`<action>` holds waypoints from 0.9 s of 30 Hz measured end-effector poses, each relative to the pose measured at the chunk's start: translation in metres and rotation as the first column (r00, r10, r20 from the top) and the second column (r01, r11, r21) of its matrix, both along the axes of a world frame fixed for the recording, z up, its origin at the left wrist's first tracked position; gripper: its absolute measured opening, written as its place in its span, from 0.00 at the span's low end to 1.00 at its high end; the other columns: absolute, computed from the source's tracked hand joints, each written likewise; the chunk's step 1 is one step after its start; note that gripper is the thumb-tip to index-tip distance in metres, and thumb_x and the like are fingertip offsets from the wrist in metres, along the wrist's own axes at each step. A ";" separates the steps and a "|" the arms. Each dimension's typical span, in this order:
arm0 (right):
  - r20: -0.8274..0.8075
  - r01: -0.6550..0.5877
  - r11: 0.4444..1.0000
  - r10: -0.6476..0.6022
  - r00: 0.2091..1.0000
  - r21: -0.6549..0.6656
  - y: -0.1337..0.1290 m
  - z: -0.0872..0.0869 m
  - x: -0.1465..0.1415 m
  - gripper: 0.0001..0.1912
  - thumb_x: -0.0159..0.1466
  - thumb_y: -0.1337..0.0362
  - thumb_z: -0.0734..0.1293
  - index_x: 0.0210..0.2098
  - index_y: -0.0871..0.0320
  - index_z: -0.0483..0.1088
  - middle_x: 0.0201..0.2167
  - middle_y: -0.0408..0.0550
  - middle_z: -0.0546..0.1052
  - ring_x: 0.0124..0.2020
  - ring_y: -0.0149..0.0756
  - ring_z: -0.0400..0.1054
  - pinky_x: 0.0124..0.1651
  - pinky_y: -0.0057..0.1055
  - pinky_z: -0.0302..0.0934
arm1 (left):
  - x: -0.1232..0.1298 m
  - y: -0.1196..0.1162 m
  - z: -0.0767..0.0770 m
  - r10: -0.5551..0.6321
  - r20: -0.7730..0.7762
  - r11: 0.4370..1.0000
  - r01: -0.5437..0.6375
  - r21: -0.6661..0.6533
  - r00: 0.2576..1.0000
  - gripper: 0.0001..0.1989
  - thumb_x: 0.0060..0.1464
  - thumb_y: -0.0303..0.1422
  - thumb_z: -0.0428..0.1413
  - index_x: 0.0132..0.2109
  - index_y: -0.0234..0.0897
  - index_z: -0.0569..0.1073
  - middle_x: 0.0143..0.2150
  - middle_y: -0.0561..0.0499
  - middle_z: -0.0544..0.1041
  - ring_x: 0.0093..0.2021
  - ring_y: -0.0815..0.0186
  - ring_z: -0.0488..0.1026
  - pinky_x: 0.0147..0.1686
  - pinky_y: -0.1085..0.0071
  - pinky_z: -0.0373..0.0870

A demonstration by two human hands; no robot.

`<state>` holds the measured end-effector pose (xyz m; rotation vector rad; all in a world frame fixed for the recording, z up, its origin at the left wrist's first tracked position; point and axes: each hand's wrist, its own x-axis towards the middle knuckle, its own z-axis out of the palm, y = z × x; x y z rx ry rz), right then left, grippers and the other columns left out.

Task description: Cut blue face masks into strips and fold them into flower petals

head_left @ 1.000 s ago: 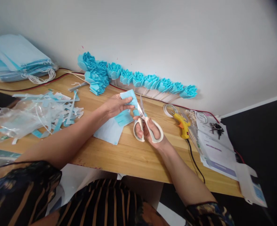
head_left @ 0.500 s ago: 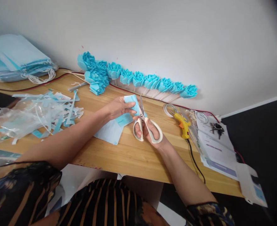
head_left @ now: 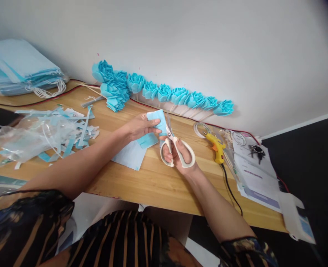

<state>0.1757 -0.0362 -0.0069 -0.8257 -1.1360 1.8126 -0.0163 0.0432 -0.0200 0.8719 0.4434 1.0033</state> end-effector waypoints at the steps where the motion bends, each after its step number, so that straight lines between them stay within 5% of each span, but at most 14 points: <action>1: 0.001 0.007 1.000 -0.007 1.000 -0.002 0.000 0.000 0.000 0.30 0.55 0.38 0.72 0.40 0.60 0.74 0.20 0.38 0.67 0.17 0.26 0.56 0.18 0.25 0.49 | 0.000 0.000 0.000 -0.005 0.002 1.000 0.005 0.005 1.000 0.15 0.43 0.33 0.73 0.35 0.30 0.79 0.32 0.51 0.81 0.32 0.70 0.78 0.36 0.75 0.79; 20: -0.012 0.023 1.000 -0.023 1.000 -0.022 0.001 -0.003 0.001 0.33 0.55 0.38 0.73 0.44 0.62 0.75 0.17 0.36 0.66 0.14 0.22 0.52 0.15 0.23 0.45 | -0.002 -0.001 0.002 0.021 -0.015 1.000 -0.021 0.001 1.000 0.12 0.46 0.31 0.72 0.35 0.29 0.79 0.30 0.50 0.81 0.32 0.68 0.79 0.36 0.74 0.79; 27: -0.005 0.018 0.998 -0.018 1.000 -0.054 0.001 -0.003 0.001 0.34 0.54 0.38 0.73 0.44 0.62 0.75 0.16 0.35 0.64 0.14 0.22 0.52 0.15 0.22 0.45 | -0.003 0.000 0.004 0.028 -0.011 1.000 -0.028 -0.011 1.000 0.16 0.39 0.33 0.75 0.33 0.30 0.80 0.31 0.51 0.81 0.30 0.69 0.79 0.34 0.76 0.80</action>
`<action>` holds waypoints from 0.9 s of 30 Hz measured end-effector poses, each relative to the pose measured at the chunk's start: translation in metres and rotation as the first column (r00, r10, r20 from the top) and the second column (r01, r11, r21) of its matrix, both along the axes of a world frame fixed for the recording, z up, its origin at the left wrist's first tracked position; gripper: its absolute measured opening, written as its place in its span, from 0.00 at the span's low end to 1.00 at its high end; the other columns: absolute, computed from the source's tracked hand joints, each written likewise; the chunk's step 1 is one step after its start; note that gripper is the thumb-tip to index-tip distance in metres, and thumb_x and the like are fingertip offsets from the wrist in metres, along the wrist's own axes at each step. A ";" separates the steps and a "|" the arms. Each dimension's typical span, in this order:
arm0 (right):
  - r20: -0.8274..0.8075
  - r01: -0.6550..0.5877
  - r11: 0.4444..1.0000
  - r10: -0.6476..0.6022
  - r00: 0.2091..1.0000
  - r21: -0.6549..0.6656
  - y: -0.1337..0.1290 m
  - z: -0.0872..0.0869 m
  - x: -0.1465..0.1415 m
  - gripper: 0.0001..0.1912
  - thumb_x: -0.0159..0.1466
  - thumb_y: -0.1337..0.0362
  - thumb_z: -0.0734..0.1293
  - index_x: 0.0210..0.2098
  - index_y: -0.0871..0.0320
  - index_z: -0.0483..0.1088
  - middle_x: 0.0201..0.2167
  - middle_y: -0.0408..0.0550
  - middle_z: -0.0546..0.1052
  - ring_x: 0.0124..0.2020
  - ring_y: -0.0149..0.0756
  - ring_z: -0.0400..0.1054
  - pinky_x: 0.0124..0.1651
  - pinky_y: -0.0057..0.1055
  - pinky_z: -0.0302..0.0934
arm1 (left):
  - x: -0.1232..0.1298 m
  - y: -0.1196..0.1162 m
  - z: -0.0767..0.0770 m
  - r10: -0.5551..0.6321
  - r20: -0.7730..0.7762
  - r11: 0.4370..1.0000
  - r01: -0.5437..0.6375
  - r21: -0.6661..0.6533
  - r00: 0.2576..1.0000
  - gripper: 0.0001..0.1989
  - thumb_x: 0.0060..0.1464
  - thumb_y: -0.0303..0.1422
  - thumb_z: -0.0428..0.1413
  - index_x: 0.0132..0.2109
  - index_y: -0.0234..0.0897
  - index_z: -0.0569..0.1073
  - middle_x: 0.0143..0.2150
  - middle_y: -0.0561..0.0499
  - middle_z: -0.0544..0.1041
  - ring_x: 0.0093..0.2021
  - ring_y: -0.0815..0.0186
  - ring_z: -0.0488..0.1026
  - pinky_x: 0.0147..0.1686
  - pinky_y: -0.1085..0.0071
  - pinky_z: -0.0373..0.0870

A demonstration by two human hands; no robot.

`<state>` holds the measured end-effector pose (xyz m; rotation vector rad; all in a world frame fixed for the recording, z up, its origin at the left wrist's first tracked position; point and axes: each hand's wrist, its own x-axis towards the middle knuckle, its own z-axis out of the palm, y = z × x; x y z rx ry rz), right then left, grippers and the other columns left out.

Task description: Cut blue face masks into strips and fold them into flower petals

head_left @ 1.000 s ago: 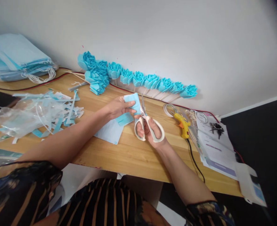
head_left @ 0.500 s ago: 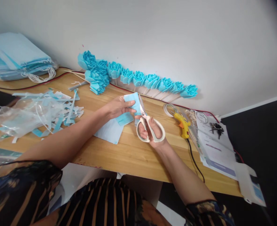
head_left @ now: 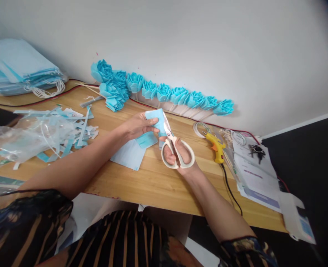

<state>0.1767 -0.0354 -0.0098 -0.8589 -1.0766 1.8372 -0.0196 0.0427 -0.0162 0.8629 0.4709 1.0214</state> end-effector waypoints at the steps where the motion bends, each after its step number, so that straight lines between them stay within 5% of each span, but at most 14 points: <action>1: 0.002 0.003 1.000 -0.003 1.000 -0.005 0.000 -0.001 0.000 0.34 0.54 0.38 0.73 0.44 0.62 0.75 0.16 0.35 0.64 0.14 0.22 0.51 0.15 0.22 0.45 | 0.000 0.000 0.000 0.001 -0.004 1.000 -0.001 -0.005 1.000 0.17 0.38 0.34 0.75 0.33 0.30 0.80 0.31 0.51 0.82 0.29 0.70 0.79 0.33 0.76 0.80; 27: -0.035 -0.184 0.983 0.184 0.982 0.002 -0.001 0.003 0.003 0.31 0.61 0.36 0.67 0.48 0.57 0.71 0.24 0.40 0.68 0.22 0.29 0.60 0.22 0.27 0.55 | 0.002 -0.001 0.002 0.177 -0.016 0.984 -0.177 -0.017 0.984 0.15 0.47 0.36 0.71 0.33 0.30 0.77 0.29 0.52 0.80 0.28 0.71 0.77 0.31 0.75 0.77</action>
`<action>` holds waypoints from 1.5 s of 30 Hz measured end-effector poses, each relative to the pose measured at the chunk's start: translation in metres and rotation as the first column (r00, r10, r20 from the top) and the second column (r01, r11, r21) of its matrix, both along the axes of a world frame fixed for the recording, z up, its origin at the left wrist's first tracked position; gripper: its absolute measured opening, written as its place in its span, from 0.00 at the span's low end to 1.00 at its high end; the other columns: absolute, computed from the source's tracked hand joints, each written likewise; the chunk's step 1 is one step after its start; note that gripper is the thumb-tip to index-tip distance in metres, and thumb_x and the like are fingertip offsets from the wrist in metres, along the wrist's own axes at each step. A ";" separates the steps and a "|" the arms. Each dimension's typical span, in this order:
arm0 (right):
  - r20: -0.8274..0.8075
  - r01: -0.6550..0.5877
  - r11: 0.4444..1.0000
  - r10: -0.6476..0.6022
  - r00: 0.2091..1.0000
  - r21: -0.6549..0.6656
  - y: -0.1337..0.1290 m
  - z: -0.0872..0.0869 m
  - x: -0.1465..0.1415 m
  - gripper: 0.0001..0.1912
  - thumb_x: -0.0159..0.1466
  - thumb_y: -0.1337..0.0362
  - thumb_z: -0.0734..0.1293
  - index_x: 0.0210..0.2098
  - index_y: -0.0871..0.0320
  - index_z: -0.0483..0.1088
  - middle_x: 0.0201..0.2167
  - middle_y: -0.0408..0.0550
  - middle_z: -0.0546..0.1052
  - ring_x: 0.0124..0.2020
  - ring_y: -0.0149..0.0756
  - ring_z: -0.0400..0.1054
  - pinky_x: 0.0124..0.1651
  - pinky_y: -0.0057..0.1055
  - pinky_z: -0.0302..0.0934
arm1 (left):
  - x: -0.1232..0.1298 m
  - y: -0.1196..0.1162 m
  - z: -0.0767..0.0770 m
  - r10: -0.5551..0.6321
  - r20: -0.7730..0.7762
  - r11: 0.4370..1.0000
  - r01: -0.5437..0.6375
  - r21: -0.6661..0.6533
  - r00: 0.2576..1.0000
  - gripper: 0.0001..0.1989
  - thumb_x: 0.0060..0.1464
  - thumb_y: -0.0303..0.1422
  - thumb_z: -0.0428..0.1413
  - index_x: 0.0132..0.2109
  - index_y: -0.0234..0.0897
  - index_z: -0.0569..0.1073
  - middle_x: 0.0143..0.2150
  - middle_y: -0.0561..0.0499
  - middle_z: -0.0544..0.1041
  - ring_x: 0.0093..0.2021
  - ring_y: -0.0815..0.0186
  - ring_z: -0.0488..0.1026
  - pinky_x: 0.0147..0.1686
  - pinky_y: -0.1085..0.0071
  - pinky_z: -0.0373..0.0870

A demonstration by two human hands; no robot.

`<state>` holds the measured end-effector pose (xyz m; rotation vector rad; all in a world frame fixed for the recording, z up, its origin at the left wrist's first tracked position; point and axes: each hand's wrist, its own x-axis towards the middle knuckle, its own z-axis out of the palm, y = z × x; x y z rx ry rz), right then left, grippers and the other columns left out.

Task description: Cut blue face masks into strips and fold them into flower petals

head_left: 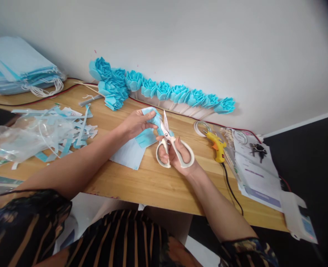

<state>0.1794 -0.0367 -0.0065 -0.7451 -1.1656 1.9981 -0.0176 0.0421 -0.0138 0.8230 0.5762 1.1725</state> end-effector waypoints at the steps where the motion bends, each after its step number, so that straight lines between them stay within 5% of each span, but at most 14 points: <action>1: -0.003 0.000 1.000 0.000 1.000 0.001 0.000 0.000 0.000 0.31 0.61 0.37 0.67 0.48 0.57 0.72 0.25 0.40 0.68 0.22 0.29 0.60 0.23 0.27 0.55 | -0.001 0.001 0.000 0.022 0.008 1.000 -0.022 -0.010 1.000 0.15 0.47 0.36 0.71 0.34 0.31 0.76 0.28 0.53 0.80 0.28 0.71 0.77 0.31 0.75 0.78; 5: 0.011 0.002 1.000 -0.002 1.000 0.003 0.000 -0.001 0.001 0.31 0.62 0.37 0.66 0.48 0.57 0.72 0.25 0.41 0.68 0.22 0.29 0.60 0.23 0.27 0.55 | -0.004 0.002 0.002 0.061 0.022 0.998 -0.061 -0.027 0.998 0.12 0.52 0.35 0.68 0.35 0.30 0.76 0.28 0.53 0.79 0.27 0.71 0.76 0.32 0.74 0.78; 25: 0.051 0.037 0.996 -0.041 0.998 0.077 0.001 -0.001 0.001 0.30 0.61 0.37 0.66 0.47 0.56 0.72 0.25 0.41 0.68 0.24 0.31 0.60 0.24 0.28 0.56 | 0.005 -0.011 0.001 -0.244 -0.106 0.958 0.256 0.128 0.964 0.20 0.48 0.44 0.69 0.34 0.29 0.80 0.32 0.44 0.82 0.28 0.67 0.78 0.34 0.72 0.76; 36: 0.104 0.083 0.977 -0.105 0.989 0.197 0.004 -0.001 0.004 0.25 0.63 0.40 0.68 0.45 0.54 0.65 0.29 0.42 0.74 0.23 0.30 0.63 0.25 0.28 0.58 | 0.004 -0.010 0.003 -0.205 -0.156 0.969 0.223 0.108 0.966 0.17 0.49 0.42 0.69 0.37 0.30 0.81 0.35 0.45 0.83 0.35 0.67 0.79 0.34 0.74 0.76; 45: 0.055 0.104 0.975 -0.117 0.992 0.197 0.002 0.000 0.001 0.34 0.62 0.39 0.68 0.59 0.51 0.62 0.29 0.41 0.73 0.23 0.31 0.61 0.24 0.29 0.58 | 0.007 -0.011 0.001 -0.211 -0.131 0.974 0.219 0.049 0.969 0.15 0.50 0.38 0.69 0.38 0.29 0.81 0.34 0.46 0.82 0.32 0.69 0.78 0.31 0.76 0.74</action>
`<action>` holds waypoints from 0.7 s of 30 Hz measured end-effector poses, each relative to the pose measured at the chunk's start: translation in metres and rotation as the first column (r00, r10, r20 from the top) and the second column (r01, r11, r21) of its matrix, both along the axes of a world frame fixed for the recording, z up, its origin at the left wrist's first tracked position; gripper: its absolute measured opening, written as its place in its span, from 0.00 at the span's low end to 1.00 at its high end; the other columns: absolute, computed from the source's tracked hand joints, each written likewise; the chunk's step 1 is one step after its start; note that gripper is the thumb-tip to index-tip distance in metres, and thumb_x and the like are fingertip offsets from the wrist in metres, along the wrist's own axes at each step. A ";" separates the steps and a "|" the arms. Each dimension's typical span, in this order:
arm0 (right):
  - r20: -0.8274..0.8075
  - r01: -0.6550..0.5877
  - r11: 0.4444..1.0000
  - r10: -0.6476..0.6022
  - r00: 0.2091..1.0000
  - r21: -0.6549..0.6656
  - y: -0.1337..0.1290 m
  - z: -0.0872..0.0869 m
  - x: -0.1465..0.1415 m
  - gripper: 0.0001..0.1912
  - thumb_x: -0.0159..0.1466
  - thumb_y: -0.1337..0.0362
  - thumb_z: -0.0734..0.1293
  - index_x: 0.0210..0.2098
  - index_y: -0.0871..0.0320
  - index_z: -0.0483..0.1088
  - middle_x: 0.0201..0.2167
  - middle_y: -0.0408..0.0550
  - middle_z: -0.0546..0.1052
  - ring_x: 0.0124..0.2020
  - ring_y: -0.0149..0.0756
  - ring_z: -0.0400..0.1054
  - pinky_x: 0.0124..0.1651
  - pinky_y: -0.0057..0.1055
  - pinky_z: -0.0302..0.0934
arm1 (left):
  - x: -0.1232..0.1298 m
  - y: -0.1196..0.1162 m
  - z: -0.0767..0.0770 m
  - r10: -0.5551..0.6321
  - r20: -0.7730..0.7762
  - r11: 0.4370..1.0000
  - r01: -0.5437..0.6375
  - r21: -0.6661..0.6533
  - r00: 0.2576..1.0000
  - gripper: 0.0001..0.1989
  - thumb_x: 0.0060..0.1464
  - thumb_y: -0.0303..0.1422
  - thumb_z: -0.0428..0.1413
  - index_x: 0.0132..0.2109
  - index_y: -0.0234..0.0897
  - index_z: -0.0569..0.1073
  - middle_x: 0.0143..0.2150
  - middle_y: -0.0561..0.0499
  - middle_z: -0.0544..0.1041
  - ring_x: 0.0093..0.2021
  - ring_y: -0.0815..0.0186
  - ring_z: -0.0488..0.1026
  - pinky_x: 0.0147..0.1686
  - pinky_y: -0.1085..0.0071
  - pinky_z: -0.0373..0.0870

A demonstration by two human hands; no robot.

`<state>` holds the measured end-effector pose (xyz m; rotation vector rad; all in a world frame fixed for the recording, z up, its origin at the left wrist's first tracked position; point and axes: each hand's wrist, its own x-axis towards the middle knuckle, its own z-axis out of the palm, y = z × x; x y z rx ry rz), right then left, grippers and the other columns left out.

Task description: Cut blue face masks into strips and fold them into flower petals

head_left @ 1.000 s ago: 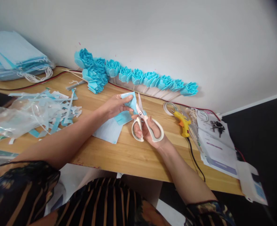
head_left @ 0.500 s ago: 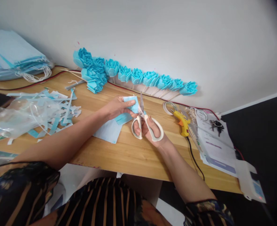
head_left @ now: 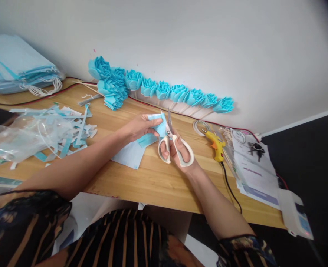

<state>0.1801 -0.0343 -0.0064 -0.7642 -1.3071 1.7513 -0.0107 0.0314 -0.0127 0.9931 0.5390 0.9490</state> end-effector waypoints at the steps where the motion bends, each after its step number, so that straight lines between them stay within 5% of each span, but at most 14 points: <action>1: -0.012 0.000 1.000 0.000 1.000 0.001 0.000 -0.001 0.000 0.34 0.62 0.39 0.68 0.60 0.51 0.61 0.30 0.42 0.73 0.23 0.31 0.61 0.24 0.29 0.58 | 0.001 0.000 0.000 -0.006 0.001 1.000 0.006 -0.004 1.000 0.15 0.50 0.38 0.70 0.38 0.29 0.81 0.34 0.46 0.82 0.32 0.69 0.78 0.31 0.76 0.74; 21: -0.084 -0.005 1.000 0.004 0.996 -0.011 -0.003 0.000 -0.004 0.33 0.62 0.40 0.68 0.56 0.55 0.65 0.18 0.36 0.67 0.15 0.26 0.51 0.16 0.23 0.48 | -0.003 0.004 -0.004 -0.031 -0.013 0.999 0.031 0.016 0.999 0.20 0.44 0.43 0.72 0.35 0.30 0.80 0.31 0.48 0.81 0.30 0.69 0.76 0.30 0.75 0.74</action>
